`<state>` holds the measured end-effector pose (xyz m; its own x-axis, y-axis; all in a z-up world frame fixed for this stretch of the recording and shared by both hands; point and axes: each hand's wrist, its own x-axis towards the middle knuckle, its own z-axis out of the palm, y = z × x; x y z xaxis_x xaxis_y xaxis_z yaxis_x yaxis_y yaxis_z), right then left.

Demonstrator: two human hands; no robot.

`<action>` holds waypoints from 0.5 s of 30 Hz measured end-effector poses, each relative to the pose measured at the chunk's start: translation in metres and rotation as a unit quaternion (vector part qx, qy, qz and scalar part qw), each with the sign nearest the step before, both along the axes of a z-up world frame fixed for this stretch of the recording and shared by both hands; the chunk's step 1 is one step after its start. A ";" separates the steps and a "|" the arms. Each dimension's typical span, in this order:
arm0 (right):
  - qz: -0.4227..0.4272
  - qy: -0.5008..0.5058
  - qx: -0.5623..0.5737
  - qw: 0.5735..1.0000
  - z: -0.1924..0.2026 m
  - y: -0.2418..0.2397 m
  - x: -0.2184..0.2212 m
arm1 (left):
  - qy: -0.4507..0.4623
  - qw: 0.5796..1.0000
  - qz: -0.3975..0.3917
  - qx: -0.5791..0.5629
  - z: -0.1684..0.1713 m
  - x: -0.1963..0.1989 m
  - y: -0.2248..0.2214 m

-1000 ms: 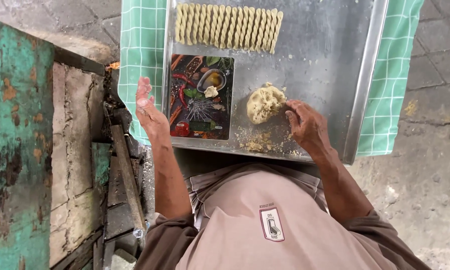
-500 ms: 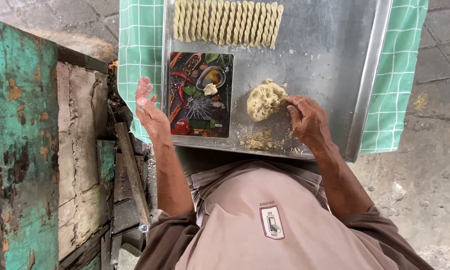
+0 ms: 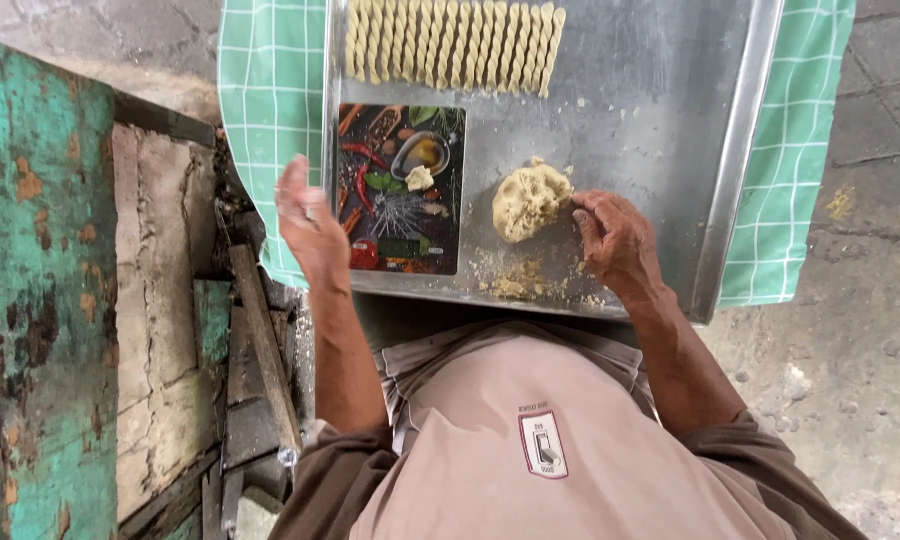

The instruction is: The person is taking small portions of dough, rolling them into thin strips, twisting them into a spiral shape, and placing them neatly on a metal tray.

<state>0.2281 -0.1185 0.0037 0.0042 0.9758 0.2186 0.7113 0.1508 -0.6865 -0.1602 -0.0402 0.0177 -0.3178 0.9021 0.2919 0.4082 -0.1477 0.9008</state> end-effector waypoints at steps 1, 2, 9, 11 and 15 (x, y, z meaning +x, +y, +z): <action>0.000 0.001 -0.004 1.000 0.002 0.000 -0.001 | 0.043 0.998 -0.025 -0.035 0.012 0.009 -0.004; -0.003 0.003 -0.007 1.000 0.003 0.000 -0.002 | 0.087 0.992 -0.052 -0.070 0.024 0.018 -0.008; -0.006 0.003 0.029 1.000 0.017 0.002 -0.007 | 0.336 0.922 -0.192 -0.007 -0.013 0.061 0.015; 0.006 0.047 0.052 0.998 0.006 -0.003 -0.005 | 0.300 0.927 -0.225 -0.013 -0.028 0.063 0.021; 0.048 0.220 0.063 0.972 0.007 -0.012 -0.026 | 0.289 0.933 -0.213 -0.015 -0.014 0.080 0.000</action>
